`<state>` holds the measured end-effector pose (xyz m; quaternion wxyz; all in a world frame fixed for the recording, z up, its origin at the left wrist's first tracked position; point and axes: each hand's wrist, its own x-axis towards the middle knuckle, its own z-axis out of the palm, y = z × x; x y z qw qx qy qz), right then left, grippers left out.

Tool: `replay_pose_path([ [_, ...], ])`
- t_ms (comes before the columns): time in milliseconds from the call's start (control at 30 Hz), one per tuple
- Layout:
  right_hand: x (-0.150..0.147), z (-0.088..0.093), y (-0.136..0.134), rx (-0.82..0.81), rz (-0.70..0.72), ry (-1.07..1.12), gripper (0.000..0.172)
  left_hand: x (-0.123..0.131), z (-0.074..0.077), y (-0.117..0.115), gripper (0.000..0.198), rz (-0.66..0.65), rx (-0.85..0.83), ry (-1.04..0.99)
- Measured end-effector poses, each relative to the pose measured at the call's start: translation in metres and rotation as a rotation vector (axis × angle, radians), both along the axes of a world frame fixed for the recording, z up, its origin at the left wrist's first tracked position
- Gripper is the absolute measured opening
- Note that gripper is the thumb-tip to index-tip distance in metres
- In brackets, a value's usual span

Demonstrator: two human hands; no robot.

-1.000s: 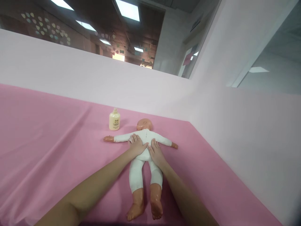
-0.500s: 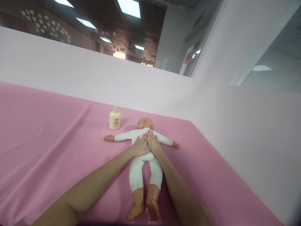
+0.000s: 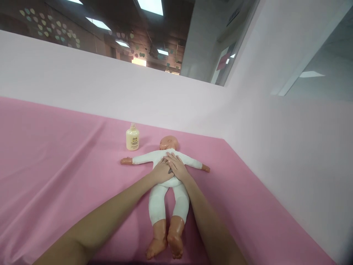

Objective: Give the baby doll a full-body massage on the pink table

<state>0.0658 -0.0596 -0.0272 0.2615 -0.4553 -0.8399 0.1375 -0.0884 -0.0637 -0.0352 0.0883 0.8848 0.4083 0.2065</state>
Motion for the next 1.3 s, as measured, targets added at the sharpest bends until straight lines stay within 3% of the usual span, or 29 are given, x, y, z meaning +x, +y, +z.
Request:
replay_pose_path([
  [100, -0.002, 0.0, 0.001, -0.03, -0.083, -0.001, 0.057, 0.004, 0.004, -0.005, 0.072, 0.111, -0.073, 0.047],
  [267, -0.003, -0.001, 0.001, -0.044, -0.19, -0.021, 0.058, 0.006, 0.006, -0.007, 0.069, 0.177, -0.147, 0.085],
  [700, 0.011, -0.01, 0.001, -0.1, -0.223, -0.039, 0.06, 0.0, 0.002, -0.005, 0.065, 0.224, -0.139, 0.02],
  [1000, 0.043, -0.022, 0.0, -0.159, -0.493, -0.038, 0.064, -0.024, -0.004, 0.001, 0.061, 0.292, -0.149, -0.032],
  [1300, 0.062, -0.025, -0.001, -0.053, -0.648, -0.103, 0.06, -0.039, -0.009, 0.009, 0.062, 0.446, -0.143, -0.063],
])
